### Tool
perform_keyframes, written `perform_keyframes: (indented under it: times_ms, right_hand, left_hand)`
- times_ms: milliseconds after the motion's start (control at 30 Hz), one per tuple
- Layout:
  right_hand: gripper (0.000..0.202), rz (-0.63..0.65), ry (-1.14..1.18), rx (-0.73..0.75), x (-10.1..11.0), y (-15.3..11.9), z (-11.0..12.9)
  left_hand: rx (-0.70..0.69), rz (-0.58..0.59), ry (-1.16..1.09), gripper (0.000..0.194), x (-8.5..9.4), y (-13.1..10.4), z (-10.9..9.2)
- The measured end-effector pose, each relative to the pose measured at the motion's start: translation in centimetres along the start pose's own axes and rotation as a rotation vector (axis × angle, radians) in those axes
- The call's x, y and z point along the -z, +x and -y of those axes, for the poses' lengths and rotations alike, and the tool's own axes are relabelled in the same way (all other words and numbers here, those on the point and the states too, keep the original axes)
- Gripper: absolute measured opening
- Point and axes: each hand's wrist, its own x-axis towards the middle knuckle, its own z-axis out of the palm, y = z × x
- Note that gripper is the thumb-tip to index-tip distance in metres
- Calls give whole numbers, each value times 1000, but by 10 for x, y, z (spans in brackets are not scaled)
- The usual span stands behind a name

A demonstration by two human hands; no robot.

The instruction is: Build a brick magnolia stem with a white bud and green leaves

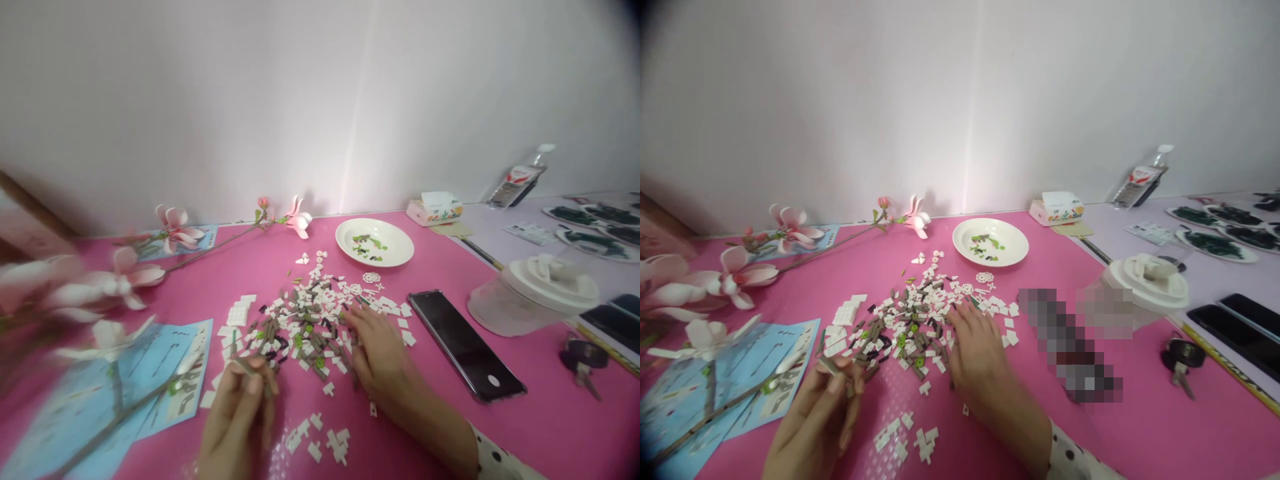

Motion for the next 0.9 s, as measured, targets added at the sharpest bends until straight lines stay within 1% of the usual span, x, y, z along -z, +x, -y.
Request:
perform_keyframes:
  times_ms: [67,133,267,367,533,733,800,900]
  right_hand:
    - [47,-49,-13,-47,0,1,-5]
    - [48,-75,-32,-77,1,1,-9]
    - [48,-51,-32,-68,2,3,-9]
    - [51,-38,-3,-61,3,3,-6]
    - [51,-29,18,-60,3,2,-5]
    - [49,-36,53,-33,0,-1,-6]
    - [51,-25,71,-16,-2,-2,-6]
    - [51,-34,106,11,-2,-1,-4]
  left_hand:
    - [17,-7,-1,36,1,0,0]
    - [40,-22,-1,39,2,0,0]
    - [53,-33,-27,41,3,1,0]
    - [44,-28,1,41,3,2,1]
    - [4,35,60,34,3,1,1]
    - [-44,188,120,23,1,1,1]
    - [-69,206,138,21,1,2,1]
    - [-75,199,143,22,0,1,2]
